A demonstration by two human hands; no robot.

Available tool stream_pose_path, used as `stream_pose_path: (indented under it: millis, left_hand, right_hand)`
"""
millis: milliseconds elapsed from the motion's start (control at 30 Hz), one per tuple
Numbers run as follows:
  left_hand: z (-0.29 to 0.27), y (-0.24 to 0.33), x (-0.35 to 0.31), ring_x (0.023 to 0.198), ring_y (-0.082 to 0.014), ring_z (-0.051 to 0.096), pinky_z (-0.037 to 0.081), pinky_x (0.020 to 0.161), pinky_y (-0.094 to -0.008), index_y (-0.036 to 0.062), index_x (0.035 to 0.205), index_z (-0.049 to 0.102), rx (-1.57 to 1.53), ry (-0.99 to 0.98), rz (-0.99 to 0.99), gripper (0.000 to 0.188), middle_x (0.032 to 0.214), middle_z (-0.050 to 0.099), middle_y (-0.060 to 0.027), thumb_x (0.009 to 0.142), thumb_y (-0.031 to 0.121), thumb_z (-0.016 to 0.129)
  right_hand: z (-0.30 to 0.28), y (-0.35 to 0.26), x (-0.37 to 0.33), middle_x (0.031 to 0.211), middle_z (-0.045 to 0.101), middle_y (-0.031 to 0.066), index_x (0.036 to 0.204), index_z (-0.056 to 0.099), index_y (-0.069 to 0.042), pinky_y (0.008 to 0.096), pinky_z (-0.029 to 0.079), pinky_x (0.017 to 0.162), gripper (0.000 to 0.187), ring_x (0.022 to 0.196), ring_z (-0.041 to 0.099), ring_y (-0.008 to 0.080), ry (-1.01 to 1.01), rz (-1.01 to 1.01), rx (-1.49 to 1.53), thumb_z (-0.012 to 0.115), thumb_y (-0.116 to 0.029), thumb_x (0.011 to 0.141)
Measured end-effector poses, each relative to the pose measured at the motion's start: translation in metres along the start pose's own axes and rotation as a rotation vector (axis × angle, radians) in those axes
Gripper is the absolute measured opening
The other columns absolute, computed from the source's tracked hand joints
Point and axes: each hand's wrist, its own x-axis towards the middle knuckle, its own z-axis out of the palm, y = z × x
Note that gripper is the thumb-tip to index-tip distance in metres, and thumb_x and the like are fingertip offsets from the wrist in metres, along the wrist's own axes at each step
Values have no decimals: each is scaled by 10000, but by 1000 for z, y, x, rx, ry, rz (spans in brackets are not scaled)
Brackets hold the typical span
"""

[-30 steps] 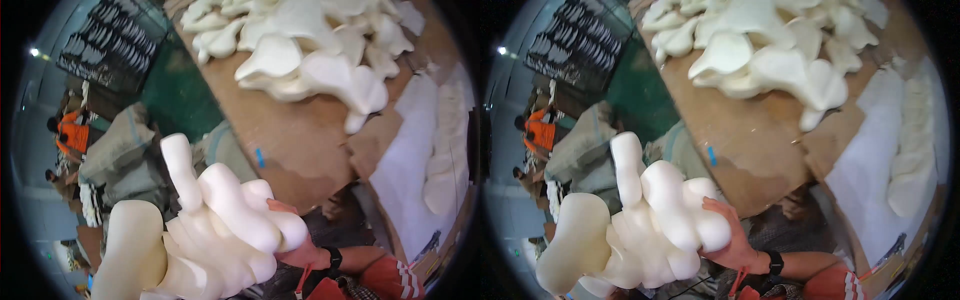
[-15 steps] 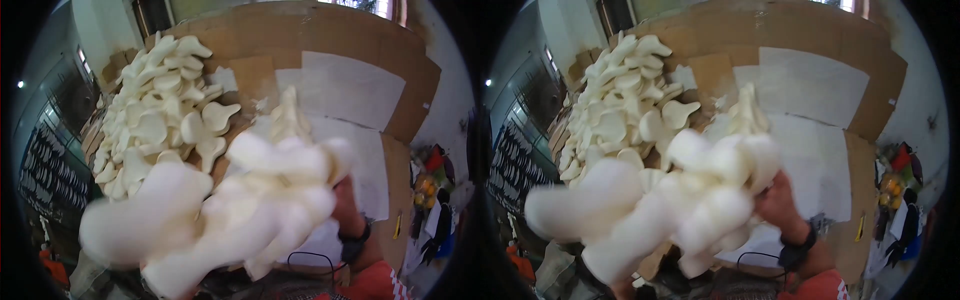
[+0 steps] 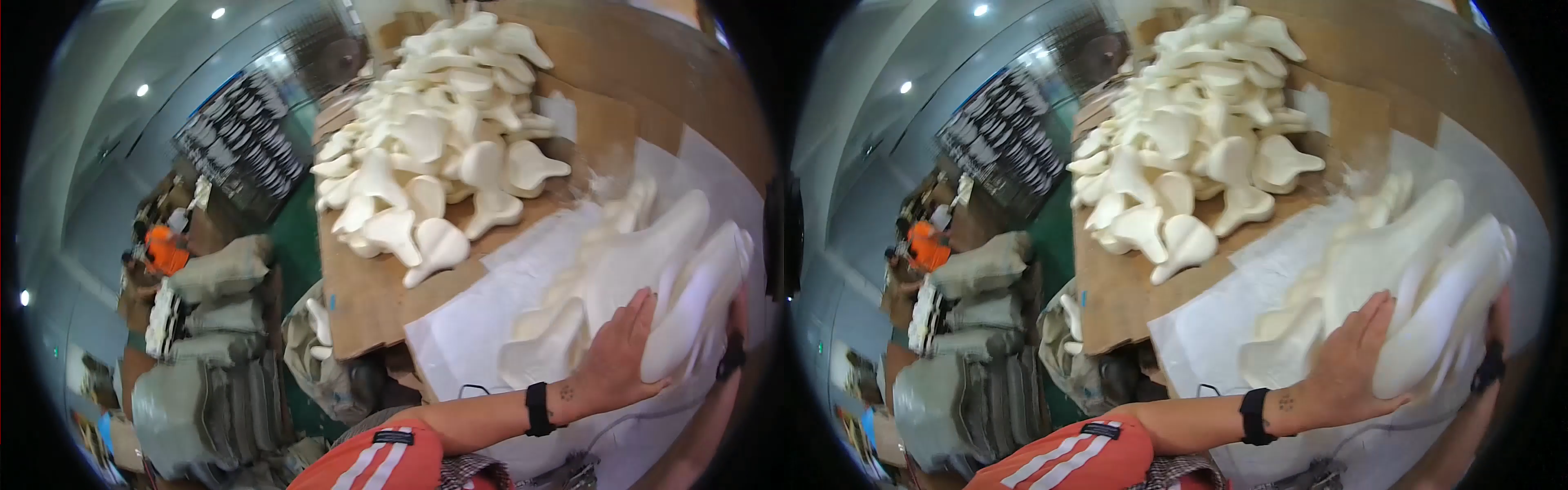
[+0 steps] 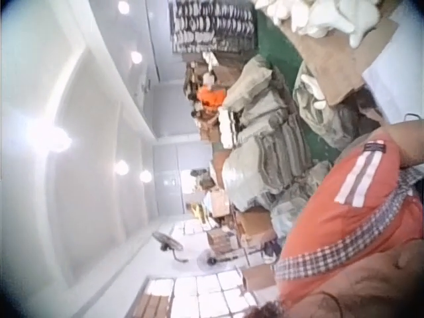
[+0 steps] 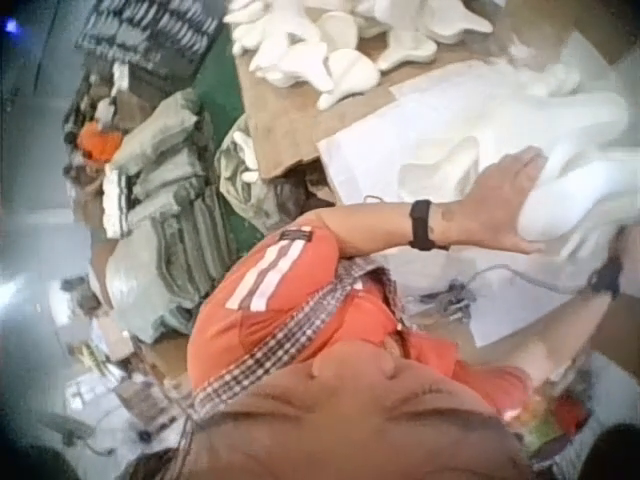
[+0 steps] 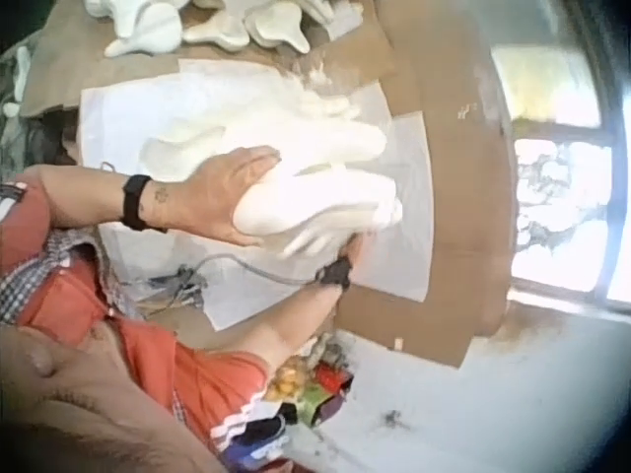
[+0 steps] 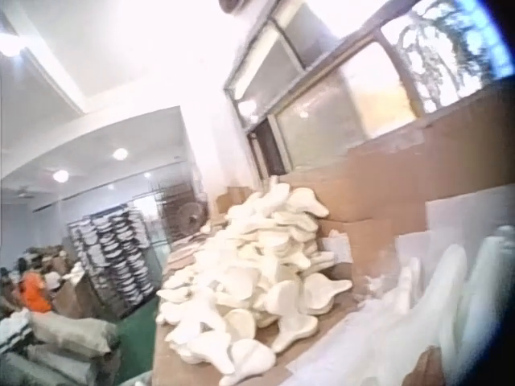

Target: Sorting and arranging white foam bike seat paddings from a large sack onto a table for glue application.

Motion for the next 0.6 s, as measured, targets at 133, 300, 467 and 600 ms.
stream_pose_path:
  millis: [133,300,467,600]
  left_hand:
    - [61,0,-8,1306,-448,297,314,1062,-466,-58,1408,214,3,-348,22,1094,1416,260,-326,631,435,806]
    - [108,-52,-3,1279,-446,326,320,1048,-467,-44,1351,338,247,-618,29,981,1408,280,-316,630,419,817]
    - [132,-55,-8,1240,-430,358,313,1043,-473,-42,1311,386,187,-489,66,901,1360,347,-276,631,348,829]
    - [124,-75,-7,1244,-403,349,301,1044,-466,-34,1310,390,279,-258,9,894,1356,347,-241,619,305,844]
  right_hand:
    - [-94,46,-58,1418,377,231,1423,315,-33,406,338,1068,778,1294,392,367,324,227,-733,680,-285,784]
    - [-64,25,-80,1215,578,181,1305,462,-23,353,442,932,596,1124,557,283,544,170,-441,666,-301,820]
    - [-76,-28,-172,1185,575,90,1309,465,-31,316,446,889,504,1063,553,177,623,177,136,630,-222,873]
    - [-52,-42,-253,1282,513,76,1335,442,-34,329,433,917,636,1119,515,187,245,152,131,718,-225,795]
